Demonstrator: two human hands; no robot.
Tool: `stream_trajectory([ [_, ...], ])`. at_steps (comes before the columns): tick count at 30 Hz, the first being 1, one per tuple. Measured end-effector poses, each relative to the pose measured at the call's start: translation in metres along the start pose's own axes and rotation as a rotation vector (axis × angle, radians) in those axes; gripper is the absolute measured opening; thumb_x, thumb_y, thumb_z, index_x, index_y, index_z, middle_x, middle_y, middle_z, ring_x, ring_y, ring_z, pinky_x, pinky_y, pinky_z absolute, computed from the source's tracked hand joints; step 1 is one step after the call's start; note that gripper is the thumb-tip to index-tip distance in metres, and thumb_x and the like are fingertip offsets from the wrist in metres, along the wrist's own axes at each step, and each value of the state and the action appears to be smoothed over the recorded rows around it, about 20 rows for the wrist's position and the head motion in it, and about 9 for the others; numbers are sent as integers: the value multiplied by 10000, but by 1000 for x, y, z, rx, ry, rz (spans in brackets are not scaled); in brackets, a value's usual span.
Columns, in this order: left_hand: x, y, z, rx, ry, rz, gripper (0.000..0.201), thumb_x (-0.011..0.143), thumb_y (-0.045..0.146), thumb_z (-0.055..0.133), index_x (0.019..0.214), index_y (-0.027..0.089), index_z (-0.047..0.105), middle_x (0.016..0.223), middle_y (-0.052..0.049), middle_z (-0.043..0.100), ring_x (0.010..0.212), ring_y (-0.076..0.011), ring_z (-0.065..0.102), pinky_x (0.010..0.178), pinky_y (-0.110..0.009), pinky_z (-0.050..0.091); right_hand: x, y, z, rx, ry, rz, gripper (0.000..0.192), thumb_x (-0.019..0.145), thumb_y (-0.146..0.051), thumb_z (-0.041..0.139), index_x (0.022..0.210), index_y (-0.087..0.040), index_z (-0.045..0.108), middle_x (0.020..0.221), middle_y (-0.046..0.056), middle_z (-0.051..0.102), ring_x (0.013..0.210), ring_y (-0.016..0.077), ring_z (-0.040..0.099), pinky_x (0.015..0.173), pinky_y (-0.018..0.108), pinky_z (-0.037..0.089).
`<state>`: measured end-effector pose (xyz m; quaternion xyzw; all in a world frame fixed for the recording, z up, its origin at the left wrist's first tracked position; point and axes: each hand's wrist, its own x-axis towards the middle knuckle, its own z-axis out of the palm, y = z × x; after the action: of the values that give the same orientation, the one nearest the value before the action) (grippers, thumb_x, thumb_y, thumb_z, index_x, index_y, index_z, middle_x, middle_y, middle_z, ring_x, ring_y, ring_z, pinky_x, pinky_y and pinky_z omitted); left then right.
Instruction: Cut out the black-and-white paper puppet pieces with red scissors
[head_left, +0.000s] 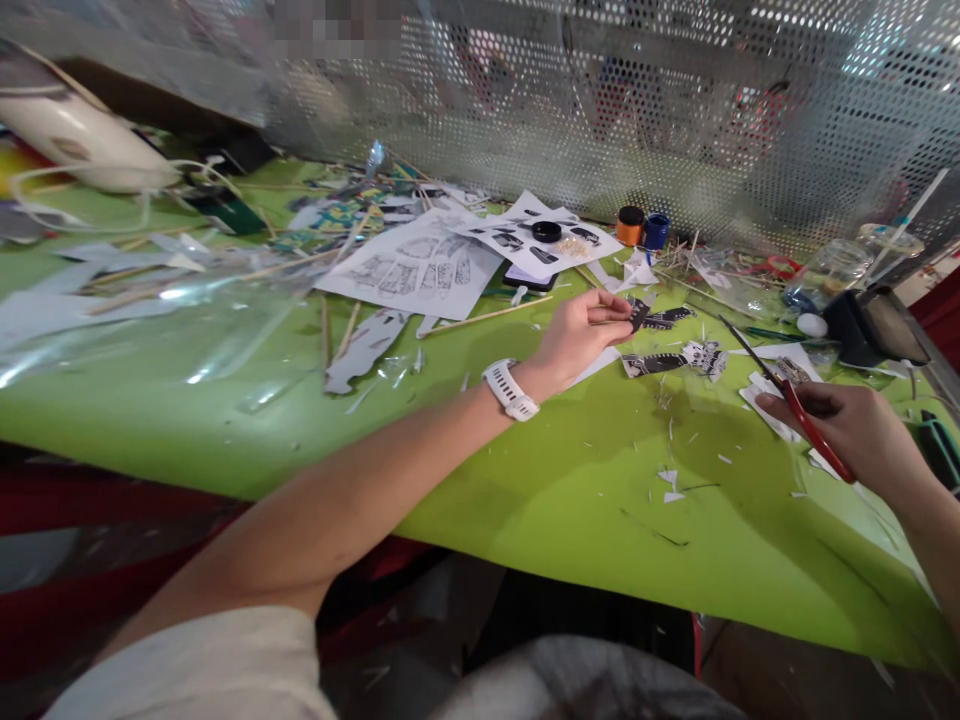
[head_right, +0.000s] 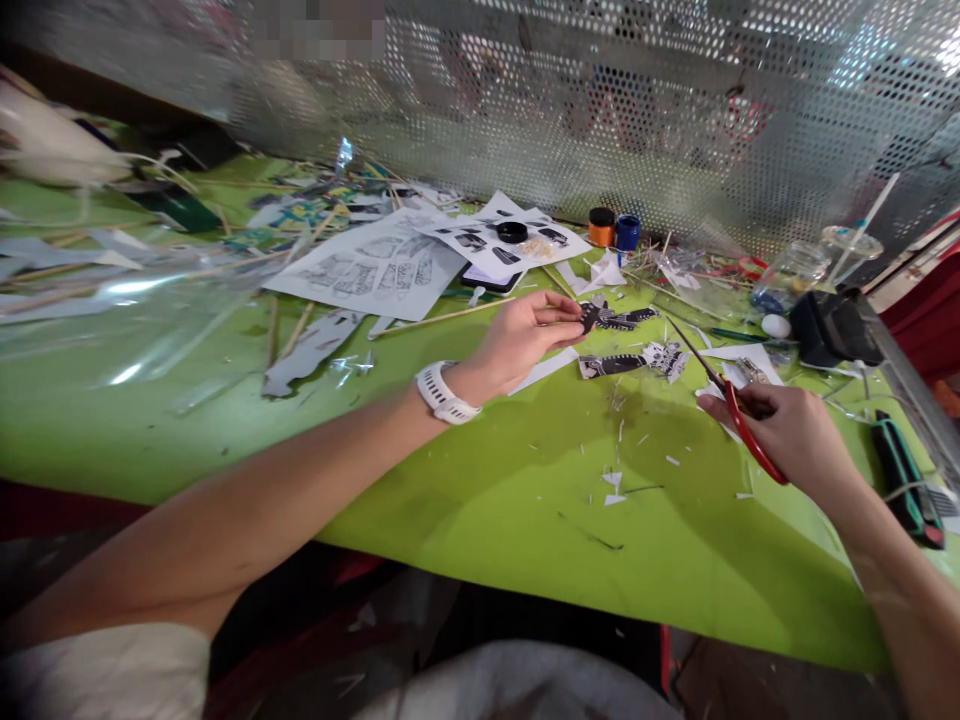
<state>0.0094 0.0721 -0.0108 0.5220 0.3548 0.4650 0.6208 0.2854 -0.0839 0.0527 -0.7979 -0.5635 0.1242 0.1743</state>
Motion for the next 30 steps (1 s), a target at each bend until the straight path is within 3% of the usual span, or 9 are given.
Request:
stream_trajectory([
  [5, 1, -2, 0, -11, 15, -16, 261, 807, -44, 774, 946, 162, 698, 1011, -51, 767, 957, -167, 760, 969, -354, 647, 9, 11, 1, -32, -68, -27, 735, 679, -975, 718, 650, -241, 741, 574, 20, 645, 574, 232, 596, 536, 311, 415],
  [11, 3, -2, -2, -63, 32, -107, 161, 876, 10, 761, 851, 163, 714, 937, -66, 757, 857, -165, 752, 947, -382, 676, 2, 9, 5, -39, 42, -60, 740, 768, -978, 654, 599, -258, 668, 555, 26, 648, 533, 219, 565, 550, 325, 398],
  [13, 5, -2, -5, -44, 24, -113, 151, 887, 41, 784, 828, 167, 725, 917, -66, 760, 831, -164, 746, 914, -378, 684, 3, 12, 7, -58, 26, -71, 734, 764, -983, 651, 589, -271, 677, 493, 15, 606, 480, 218, 536, 521, 328, 380],
  [18, 12, 0, -15, 57, 26, -55, 144, 895, 68, 821, 822, 170, 749, 908, -69, 790, 814, -168, 760, 863, -372, 683, 11, 22, 11, -123, -7, -67, 767, 747, -1022, 594, 626, -279, 738, 512, 37, 651, 488, 262, 608, 511, 344, 398],
  [30, 31, 1, -39, 200, 53, 19, 122, 863, 71, 859, 855, 177, 800, 848, -80, 814, 826, -198, 788, 928, -412, 676, 11, 12, 9, -241, 79, -70, 726, 749, -1014, 551, 582, -313, 637, 476, 69, 614, 512, 334, 622, 537, 389, 428],
])
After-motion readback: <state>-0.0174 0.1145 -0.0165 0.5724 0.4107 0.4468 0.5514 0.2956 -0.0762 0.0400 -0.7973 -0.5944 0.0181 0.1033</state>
